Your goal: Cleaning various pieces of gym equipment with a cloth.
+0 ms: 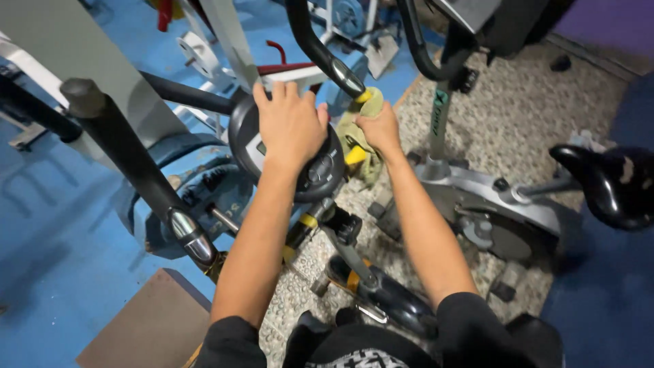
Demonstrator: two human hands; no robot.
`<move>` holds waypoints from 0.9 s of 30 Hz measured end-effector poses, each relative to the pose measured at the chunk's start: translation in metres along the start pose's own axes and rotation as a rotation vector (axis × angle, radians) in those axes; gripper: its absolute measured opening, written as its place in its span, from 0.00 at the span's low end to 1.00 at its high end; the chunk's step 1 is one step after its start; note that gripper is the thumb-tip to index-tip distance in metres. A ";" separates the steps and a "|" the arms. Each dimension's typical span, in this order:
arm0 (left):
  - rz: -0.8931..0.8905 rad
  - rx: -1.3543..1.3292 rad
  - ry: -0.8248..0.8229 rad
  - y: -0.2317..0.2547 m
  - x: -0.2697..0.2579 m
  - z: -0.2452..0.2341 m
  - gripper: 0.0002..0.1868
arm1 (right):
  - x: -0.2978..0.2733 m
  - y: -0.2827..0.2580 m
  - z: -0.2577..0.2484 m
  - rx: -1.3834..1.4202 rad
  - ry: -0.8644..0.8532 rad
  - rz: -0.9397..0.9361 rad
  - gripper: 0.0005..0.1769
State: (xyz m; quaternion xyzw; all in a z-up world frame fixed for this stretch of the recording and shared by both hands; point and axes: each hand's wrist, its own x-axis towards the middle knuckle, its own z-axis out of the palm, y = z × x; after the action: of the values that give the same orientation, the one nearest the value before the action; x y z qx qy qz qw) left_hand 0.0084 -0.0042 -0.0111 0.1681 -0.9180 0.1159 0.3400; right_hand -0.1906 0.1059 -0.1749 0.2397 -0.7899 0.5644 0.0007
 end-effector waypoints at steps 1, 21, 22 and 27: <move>0.007 -0.011 -0.007 0.000 0.001 0.003 0.21 | -0.009 -0.002 -0.001 -0.007 0.007 0.012 0.23; 0.044 -0.024 0.104 -0.007 -0.007 0.010 0.18 | -0.196 -0.096 0.021 0.516 0.281 0.455 0.15; 0.054 -0.044 0.105 -0.005 -0.006 0.008 0.18 | -0.203 -0.083 0.017 0.507 0.302 0.456 0.15; 0.159 -0.199 0.168 -0.003 -0.015 0.015 0.22 | -0.251 -0.066 -0.027 0.461 0.002 0.327 0.19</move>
State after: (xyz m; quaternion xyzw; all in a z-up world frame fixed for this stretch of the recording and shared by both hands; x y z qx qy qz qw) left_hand 0.0116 -0.0081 -0.0321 0.0503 -0.9037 0.0645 0.4202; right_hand 0.0497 0.2086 -0.1742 0.1021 -0.6689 0.7221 -0.1440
